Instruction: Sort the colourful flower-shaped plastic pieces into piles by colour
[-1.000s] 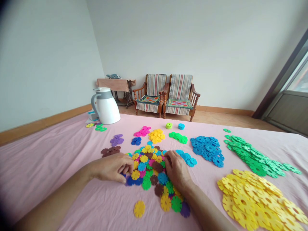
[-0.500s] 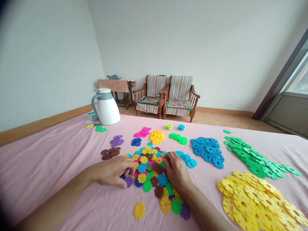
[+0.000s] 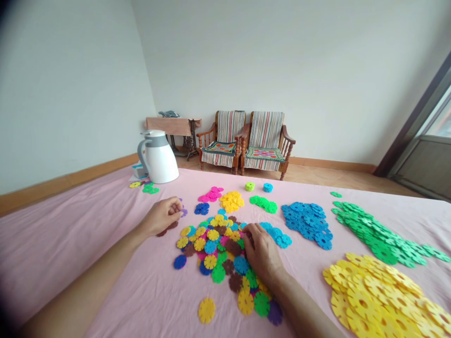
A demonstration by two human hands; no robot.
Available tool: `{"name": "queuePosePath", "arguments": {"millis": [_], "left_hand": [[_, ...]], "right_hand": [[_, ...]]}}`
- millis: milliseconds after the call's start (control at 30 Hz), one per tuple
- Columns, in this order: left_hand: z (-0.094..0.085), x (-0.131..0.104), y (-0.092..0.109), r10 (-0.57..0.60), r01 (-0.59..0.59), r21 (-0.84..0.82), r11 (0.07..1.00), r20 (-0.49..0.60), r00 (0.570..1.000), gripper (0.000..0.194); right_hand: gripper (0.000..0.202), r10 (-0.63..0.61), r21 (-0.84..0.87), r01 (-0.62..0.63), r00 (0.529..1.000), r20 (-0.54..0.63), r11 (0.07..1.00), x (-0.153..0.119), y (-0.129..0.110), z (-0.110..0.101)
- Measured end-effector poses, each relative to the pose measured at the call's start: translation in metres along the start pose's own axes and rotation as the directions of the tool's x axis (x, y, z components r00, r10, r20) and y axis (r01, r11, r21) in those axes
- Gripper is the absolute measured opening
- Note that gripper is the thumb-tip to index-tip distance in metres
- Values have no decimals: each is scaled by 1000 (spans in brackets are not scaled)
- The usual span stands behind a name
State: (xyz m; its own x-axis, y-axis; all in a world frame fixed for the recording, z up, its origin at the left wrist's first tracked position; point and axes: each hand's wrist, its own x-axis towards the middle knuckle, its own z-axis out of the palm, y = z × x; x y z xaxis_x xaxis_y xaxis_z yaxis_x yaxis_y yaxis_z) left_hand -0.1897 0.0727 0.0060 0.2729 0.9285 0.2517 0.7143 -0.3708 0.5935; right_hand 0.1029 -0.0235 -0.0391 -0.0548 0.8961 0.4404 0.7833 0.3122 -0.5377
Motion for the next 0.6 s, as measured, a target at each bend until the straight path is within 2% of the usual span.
{"name": "queuePosePath", "arguments": {"millis": [67, 167, 233, 300, 367, 433, 467, 533, 600], "left_hand": [[-1, 8, -18, -49, 63, 92, 994, -144, 988, 4], [-2, 14, -32, -70, 113, 145, 983, -273, 959, 7], [-3, 14, -31, -58, 111, 142, 984, -330, 942, 10], [-4, 12, -23, -17, 62, 126, 990, -330, 944, 11], [-3, 7, -10, 49, -35, 73, 997, -206, 977, 8], [-1, -1, 6, 158, -157, -8, 988, 25, 987, 11], [1, -5, 14, 225, -222, -38, 974, 141, 964, 12], [5, -14, 29, 339, -339, -55, 939, 306, 890, 13], [10, -21, 41, 401, -421, -35, 907, 379, 834, 22]], "right_hand": [[11, -11, 1, 11, 1000, -3, 1000, 0, -1, 0], [12, -9, 2, 9, 1000, -5, 1000, -1, -1, -1], [12, -8, 0, 8, 1000, -5, 1000, -1, -2, -1], [12, -11, 1, 11, 1000, -1, 1000, -1, -1, -1], [12, -10, 2, 10, 1000, 0, 1000, 0, -1, 0], [12, -2, 0, 2, 1000, 0, 1000, 0, 0, 0], [12, 3, -2, -3, 1000, 0, 1000, 1, 0, 1], [13, 11, -6, -11, 1000, 2, 1000, 1, 0, 1], [13, 16, -7, -16, 1000, 4, 1000, 1, 0, 1]]}}
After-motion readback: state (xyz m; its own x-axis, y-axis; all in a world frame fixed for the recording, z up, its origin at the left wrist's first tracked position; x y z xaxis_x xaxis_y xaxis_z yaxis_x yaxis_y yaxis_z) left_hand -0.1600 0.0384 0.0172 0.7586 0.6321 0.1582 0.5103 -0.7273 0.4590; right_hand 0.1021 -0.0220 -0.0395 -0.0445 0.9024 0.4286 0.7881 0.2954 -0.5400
